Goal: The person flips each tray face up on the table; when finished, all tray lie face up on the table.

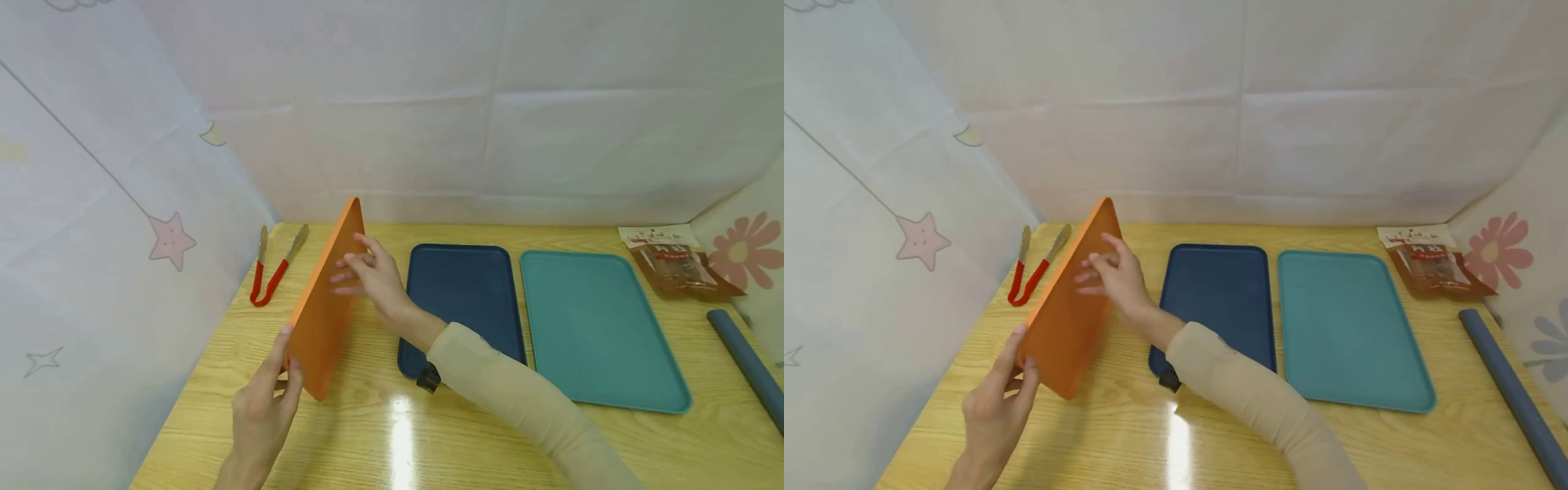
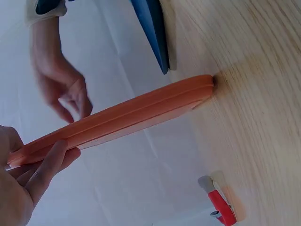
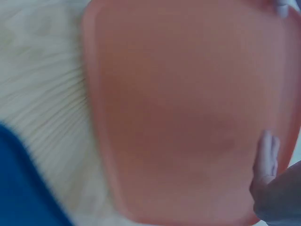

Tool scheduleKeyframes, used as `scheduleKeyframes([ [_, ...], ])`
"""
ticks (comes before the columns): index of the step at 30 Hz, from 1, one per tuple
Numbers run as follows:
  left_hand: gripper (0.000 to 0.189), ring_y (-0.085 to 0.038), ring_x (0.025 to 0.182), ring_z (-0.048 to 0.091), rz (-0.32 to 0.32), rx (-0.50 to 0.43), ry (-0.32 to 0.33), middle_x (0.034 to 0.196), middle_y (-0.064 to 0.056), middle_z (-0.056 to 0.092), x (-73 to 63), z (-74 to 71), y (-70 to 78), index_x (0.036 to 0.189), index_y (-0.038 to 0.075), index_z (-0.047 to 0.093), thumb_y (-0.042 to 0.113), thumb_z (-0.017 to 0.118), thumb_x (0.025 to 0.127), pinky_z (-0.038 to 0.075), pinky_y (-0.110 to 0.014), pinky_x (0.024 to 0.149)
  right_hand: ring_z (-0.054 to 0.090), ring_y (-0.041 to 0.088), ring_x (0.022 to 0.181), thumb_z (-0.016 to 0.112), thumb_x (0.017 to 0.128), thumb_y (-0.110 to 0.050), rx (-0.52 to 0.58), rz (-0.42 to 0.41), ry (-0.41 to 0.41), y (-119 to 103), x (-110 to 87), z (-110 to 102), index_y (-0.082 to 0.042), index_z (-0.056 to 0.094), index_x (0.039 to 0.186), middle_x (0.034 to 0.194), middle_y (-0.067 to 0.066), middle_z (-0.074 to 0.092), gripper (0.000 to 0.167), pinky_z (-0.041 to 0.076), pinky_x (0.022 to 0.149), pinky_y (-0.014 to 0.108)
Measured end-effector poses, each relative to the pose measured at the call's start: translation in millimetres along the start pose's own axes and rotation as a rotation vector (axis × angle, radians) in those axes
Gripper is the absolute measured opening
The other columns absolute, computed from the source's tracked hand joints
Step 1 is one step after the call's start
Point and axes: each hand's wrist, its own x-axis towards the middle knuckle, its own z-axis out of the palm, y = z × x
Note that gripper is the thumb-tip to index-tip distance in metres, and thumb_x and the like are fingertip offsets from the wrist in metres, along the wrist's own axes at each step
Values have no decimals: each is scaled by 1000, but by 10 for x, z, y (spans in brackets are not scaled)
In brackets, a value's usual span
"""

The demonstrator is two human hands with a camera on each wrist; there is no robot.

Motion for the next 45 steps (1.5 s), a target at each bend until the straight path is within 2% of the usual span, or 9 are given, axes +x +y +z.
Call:
scheduleKeyframes([
  [4, 39, -13, 51, 62, -104, -36, 51, 72, -13, 66, -20, -56, -26, 127, -8, 58, 15, 50, 96, 48, -12, 46, 61, 39, 105, 48, 101, -7, -184, 176, -18, 271, 51, -200, -5, 31, 149, 125, 25, 54, 51, 52, 88, 48],
  [8, 46, -11, 54, 67, -235, -122, 67, 77, -23, 68, -55, -93, -62, 131, -7, 55, -8, 57, 85, 49, -13, 48, 54, 38, 117, 51, 97, -7, -377, 364, -65, 528, 51, -387, -3, 31, 148, 131, 22, 52, 55, 45, 97, 52],
  [11, 59, -7, 56, 67, -317, -161, 72, 76, -25, 68, -69, -106, -72, 134, -5, 53, -22, 58, 77, 50, -14, 47, 50, 35, 123, 53, 95, -8, -456, 424, -75, 631, 28, -465, -3, 31, 149, 138, 20, 48, 58, 43, 99, 53],
  [16, 61, -1, 61, 67, -500, -216, 52, 92, -28, 68, -48, -152, -71, 141, 7, 50, -18, 56, 85, 52, -20, 47, 52, 33, 120, 57, 94, -10, -514, 398, -44, 670, 5, -511, 0, 30, 148, 139, 21, 44, 61, 48, 93, 48],
  [24, 55, -9, 63, 70, -841, -302, 75, 99, -14, 69, 8, -237, -139, 142, 22, 48, -3, 55, 94, 55, -30, 49, 59, 21, 73, 61, 92, -7, -806, 323, -79, 679, 17, -598, 3, 28, 148, 106, 17, 57, 66, 53, 65, 35],
  [30, 47, -11, 74, 71, -1092, -440, 55, 107, -5, 64, 75, -281, -181, 140, 19, 49, 5, 56, 96, 57, -32, 59, 64, 29, 96, 60, 90, 1, -853, 314, -84, 670, 24, -619, 5, 27, 148, 131, 24, 52, 67, 55, 67, 35],
  [35, 40, -10, 88, 67, -1126, -565, -30, 116, -4, 60, 104, -324, -303, 139, 9, 50, 23, 49, 101, 57, -26, 67, 68, 29, 85, 63, 85, 10, -734, 353, -54, 655, 34, -699, 5, 37, 143, 106, 20, 64, 64, 58, 66, 36],
  [40, 52, -12, 114, 57, -1108, -706, -218, 145, -15, 39, 101, -356, -575, 147, 10, 41, 33, 48, 101, 54, -19, 73, 60, 20, 54, 64, 82, 13, -683, 398, -98, 617, -21, -709, 6, 39, 143, 65, 8, 57, 66, 58, 60, 35],
  [45, 55, -6, 109, 59, -1017, -821, -401, 149, -3, 40, 78, -336, -889, 150, 3, 31, 24, 49, 102, 55, -26, 80, 61, 18, 57, 66, 82, 13, -677, 407, -98, 605, -40, -730, 4, 44, 141, 69, 7, 60, 64, 58, 60, 36],
])
